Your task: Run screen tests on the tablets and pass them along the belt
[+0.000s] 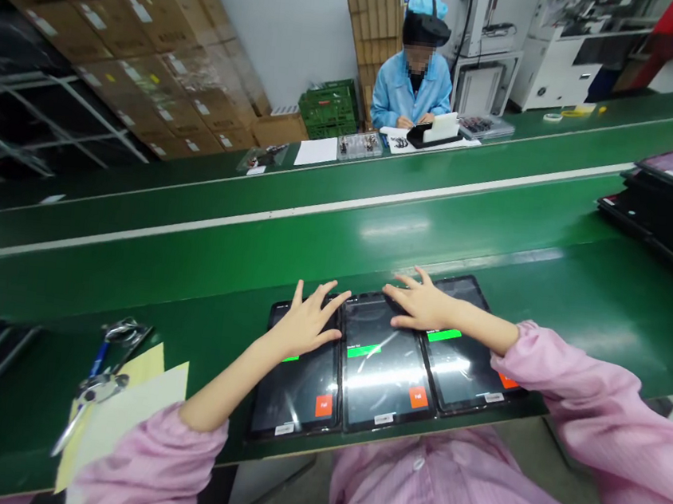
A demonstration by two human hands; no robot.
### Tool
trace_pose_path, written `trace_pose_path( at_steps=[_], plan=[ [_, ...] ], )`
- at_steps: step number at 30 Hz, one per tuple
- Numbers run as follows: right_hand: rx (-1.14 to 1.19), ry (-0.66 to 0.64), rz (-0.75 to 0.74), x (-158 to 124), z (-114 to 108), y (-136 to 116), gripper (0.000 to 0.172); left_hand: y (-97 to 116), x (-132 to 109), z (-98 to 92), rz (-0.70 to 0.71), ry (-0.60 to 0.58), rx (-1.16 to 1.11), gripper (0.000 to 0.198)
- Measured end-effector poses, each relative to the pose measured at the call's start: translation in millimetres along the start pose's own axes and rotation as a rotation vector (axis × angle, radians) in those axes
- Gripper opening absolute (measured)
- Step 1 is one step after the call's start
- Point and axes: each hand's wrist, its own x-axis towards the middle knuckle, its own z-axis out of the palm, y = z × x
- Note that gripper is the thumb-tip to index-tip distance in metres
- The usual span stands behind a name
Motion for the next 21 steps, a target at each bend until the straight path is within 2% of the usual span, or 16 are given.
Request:
trace_pose_path(
  at_steps=[2,5,8,10,11,15,18,21],
  plan=[
    [0.025,-0.019,-0.069,-8.1,2.0,-2.3,0.068,-1.8,0.2,6.9,0.011,-0.03,-0.048,0.07],
    [0.097,0.004,-0.124,-41.1,1.9,9.7,0.064,7.0,-22.7,14.0,0.085,-0.012,-0.052,0.068],
    [0.03,0.083,0.052,-77.4,-0.8,42.8,0.063,15.2,-50.1,12.8,0.105,0.072,-0.004,0.064],
    [-0.013,0.089,0.17,-94.3,-3.0,65.4,0.063,15.2,-60.6,8.6,0.071,0.135,0.035,0.063],
    [-0.007,0.072,0.183,-99.9,-4.3,73.9,0.062,13.7,-63.0,6.5,0.046,0.159,0.053,0.061],
    [0.052,0.049,0.096,-105.2,-9.2,87.0,0.055,3.8,-59.3,3.0,-0.055,0.151,0.061,0.057],
    [-0.038,0.105,0.167,-100.3,-6.6,87.2,0.055,-1.9,-49.0,4.3,-0.139,0.117,0.035,0.051],
    [-0.104,0.073,0.206,-98.5,-0.6,82.6,0.056,-4.6,-38.6,5.7,-0.186,0.143,0.046,0.051]
  ],
)
